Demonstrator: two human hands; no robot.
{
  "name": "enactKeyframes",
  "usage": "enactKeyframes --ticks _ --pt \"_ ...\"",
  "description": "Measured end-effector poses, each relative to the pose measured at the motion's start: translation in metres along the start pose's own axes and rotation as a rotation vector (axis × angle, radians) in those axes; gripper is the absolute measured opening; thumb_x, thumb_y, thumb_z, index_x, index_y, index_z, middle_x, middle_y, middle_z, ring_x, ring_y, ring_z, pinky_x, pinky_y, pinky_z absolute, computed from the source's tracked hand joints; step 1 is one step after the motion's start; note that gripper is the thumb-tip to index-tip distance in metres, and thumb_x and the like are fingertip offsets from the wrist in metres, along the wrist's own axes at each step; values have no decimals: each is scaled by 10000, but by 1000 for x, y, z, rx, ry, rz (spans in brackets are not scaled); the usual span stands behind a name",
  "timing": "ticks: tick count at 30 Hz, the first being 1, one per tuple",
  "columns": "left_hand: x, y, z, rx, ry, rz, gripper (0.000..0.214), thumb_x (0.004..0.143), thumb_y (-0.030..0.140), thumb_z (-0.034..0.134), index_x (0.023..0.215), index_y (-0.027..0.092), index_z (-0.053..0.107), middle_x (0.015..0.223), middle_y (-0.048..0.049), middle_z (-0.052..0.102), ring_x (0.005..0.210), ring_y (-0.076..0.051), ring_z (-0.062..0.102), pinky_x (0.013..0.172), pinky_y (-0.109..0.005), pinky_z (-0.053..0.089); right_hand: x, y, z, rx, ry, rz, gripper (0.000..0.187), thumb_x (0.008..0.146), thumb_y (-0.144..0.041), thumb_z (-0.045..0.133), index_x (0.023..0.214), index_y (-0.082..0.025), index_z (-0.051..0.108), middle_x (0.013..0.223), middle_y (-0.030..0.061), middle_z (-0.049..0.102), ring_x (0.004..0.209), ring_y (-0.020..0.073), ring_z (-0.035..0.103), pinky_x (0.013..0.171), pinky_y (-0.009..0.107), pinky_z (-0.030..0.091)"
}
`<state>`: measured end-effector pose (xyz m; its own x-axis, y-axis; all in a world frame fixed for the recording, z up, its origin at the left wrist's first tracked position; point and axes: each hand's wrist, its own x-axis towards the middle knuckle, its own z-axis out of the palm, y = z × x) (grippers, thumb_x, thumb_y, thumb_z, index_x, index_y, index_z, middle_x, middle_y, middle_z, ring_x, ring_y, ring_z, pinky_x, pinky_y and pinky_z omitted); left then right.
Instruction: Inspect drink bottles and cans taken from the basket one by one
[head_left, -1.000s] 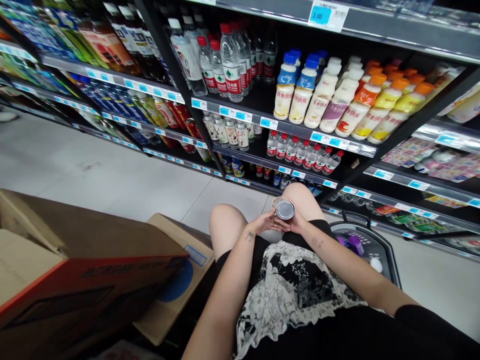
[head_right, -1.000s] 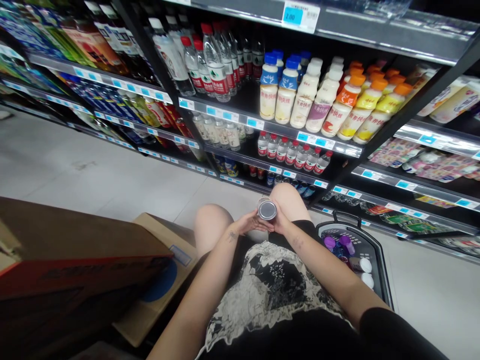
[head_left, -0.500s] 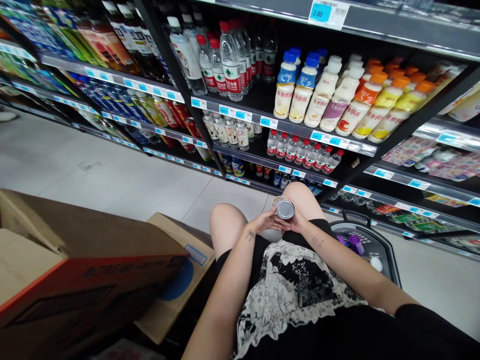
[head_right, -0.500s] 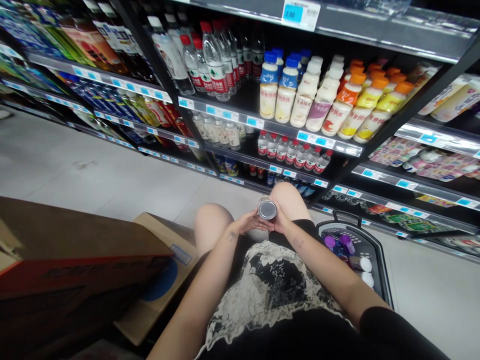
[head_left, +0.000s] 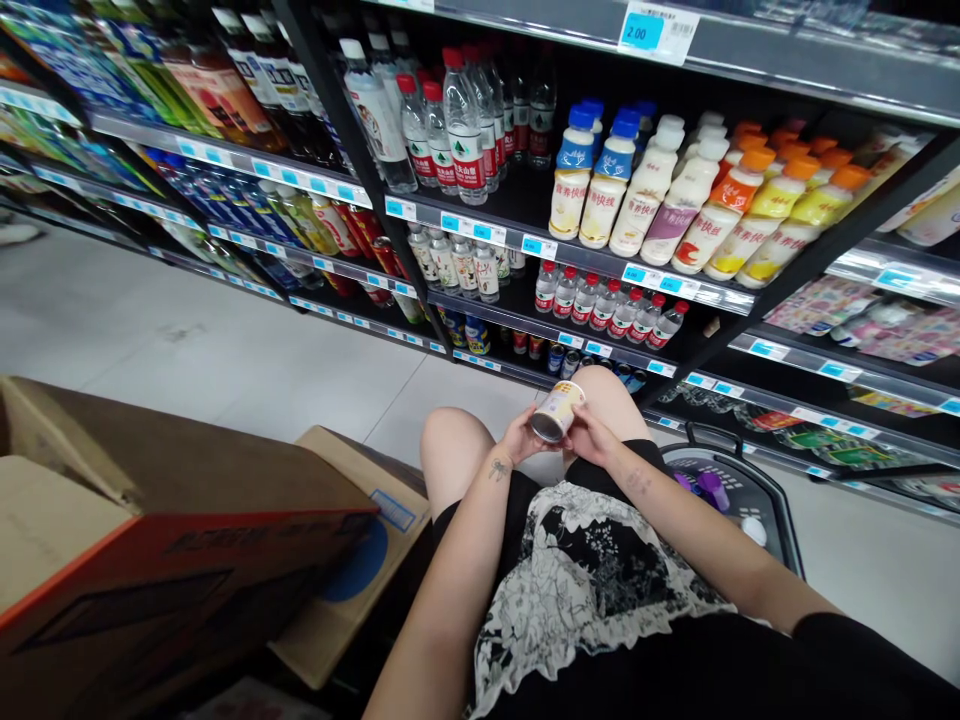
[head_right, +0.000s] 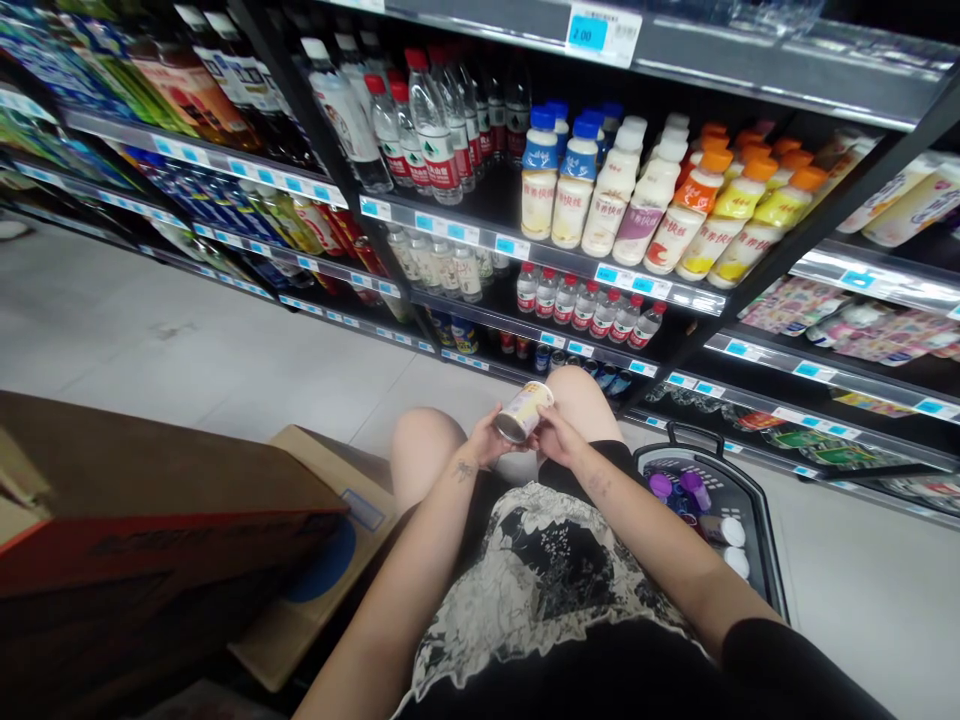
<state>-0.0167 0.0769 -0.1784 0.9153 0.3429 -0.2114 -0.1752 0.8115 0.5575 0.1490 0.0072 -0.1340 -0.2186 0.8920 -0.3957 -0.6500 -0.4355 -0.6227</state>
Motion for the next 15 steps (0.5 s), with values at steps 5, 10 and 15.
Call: enactKeyframes --ticks 5,10,15 --pt "2 -1 5 144 85 -17 644 829 602 528 1151 53 628 871 -180 732 703 -274 689 566 -315 471 -1 0 3 27 39 -113 481 675 -295 751 1075 -232 491 882 11 680 601 179 611 390 231 394" --pt "2 -3 9 501 371 113 517 775 529 655 1093 122 643 747 -60 681 596 -185 598 532 -271 399 2 3 2 -13 122 -60 513 786 -499 719 1184 -285 475 1067 26 667 850 204 668 639 311 549" --pt "-6 0 15 898 436 351 595 760 525 720 1258 214 621 1038 -47 702 912 -230 624 801 -307 463 3 7 3 -110 200 -78 583 754 -459 795 1224 -351 468 1080 -4 653 859 192 672 691 344 583"
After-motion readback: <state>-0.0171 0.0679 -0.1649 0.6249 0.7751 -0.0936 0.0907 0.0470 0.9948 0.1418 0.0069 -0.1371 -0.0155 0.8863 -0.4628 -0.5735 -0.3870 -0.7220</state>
